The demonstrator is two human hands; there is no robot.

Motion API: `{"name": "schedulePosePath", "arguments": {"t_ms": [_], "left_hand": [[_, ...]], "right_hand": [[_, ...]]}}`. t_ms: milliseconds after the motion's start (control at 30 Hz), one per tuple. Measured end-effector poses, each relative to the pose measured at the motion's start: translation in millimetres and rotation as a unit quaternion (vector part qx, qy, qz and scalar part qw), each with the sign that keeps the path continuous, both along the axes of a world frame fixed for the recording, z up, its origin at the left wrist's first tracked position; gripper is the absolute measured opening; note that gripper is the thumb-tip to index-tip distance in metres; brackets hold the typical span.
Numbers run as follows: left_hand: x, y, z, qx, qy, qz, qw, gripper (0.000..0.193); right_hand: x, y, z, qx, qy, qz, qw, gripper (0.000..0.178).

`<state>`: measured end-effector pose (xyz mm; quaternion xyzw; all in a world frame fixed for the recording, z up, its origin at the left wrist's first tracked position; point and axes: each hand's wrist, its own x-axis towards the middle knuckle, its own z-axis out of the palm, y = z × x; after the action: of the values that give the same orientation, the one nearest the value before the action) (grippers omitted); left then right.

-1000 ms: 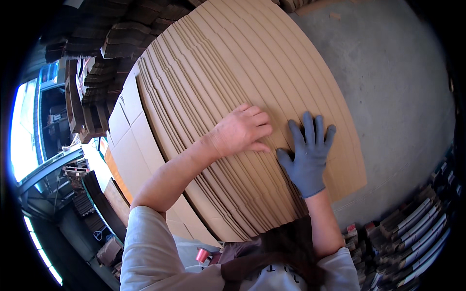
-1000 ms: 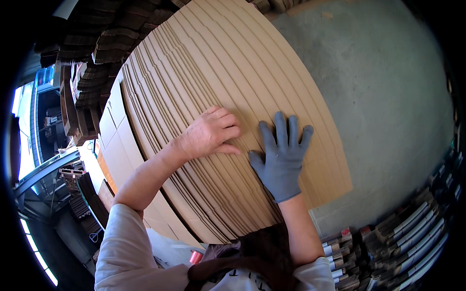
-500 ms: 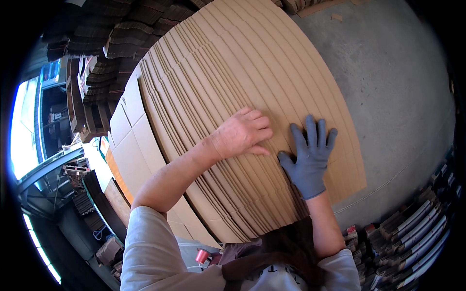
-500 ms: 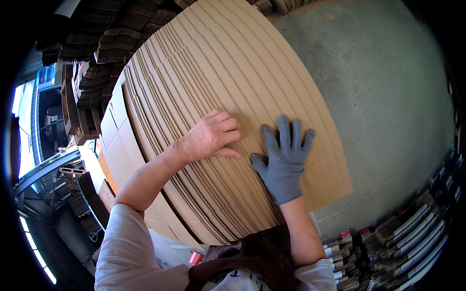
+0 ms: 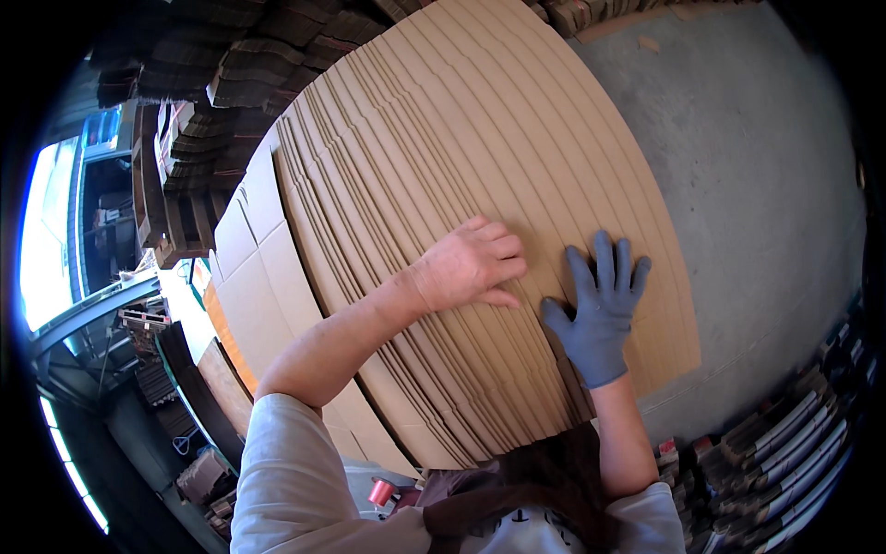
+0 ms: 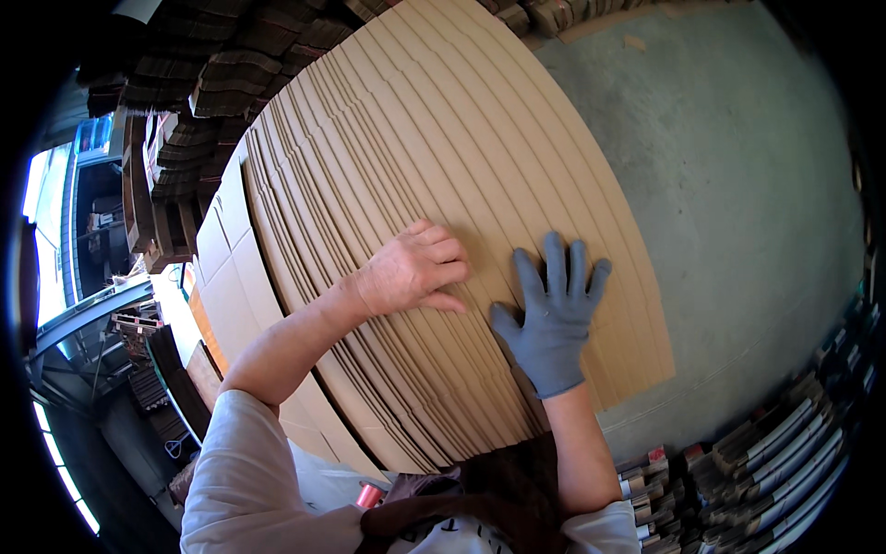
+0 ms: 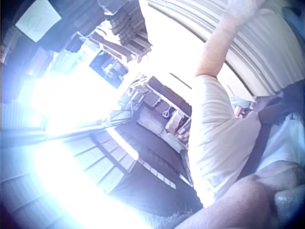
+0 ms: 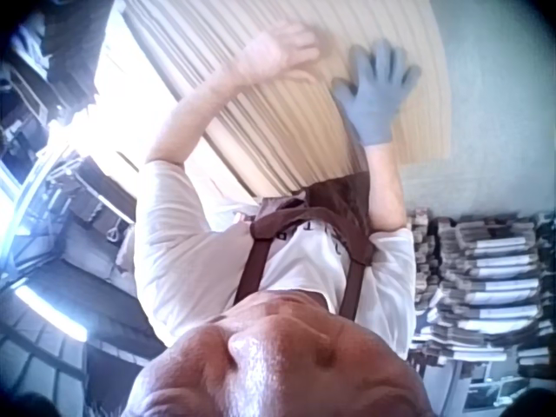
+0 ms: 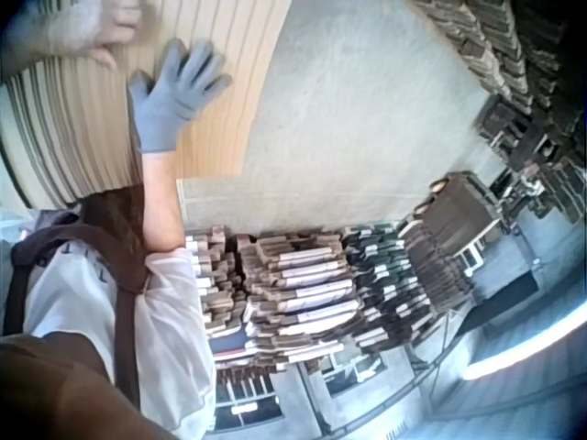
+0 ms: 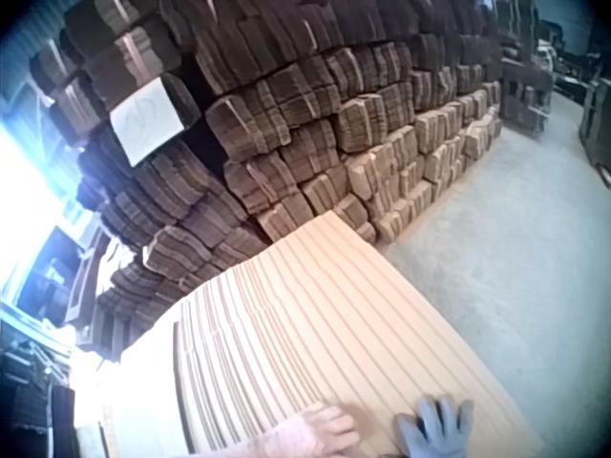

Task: The person picks up a stack of flat cardboard sheets and aligns them by hand. They repeatedly smooth and adjust the edges to create a neat pile, then place the stack on the floor.

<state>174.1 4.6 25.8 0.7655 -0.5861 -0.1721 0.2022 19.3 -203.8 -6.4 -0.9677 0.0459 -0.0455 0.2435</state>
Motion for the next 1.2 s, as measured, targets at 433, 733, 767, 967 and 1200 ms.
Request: {"name": "schedulePosePath", "arguments": {"t_ms": [433, 733, 767, 967, 1200], "left_hand": [[-0.4, 0.5, 2.3, -0.003, 0.004, 0.004, 1.0, 0.041], [-0.1, 1.9, -0.3, -0.013, -0.004, 0.003, 1.0, 0.041], [0.3, 2.2, -0.6, -0.016, -0.004, 0.005, 1.0, 0.042], [1.1, -1.5, -1.1, -0.033, 0.005, 0.001, 0.999, 0.042], [-5.3, 4.5, -3.1, -0.016, -0.014, 0.002, 1.0, 0.044]], "right_hand": [[1.1, -4.3, 0.7, -0.007, 0.001, 0.005, 1.0, 0.078], [0.6, -4.6, -1.5, -0.013, -0.008, 0.004, 1.0, 0.078], [2.1, -4.3, 0.5, -0.013, 0.0, 0.004, 1.0, 0.078], [1.1, -6.7, 2.5, -0.011, 0.002, -0.001, 1.0, 0.074], [1.0, -3.2, 3.3, -0.029, -0.006, 0.009, 1.0, 0.073]]}}
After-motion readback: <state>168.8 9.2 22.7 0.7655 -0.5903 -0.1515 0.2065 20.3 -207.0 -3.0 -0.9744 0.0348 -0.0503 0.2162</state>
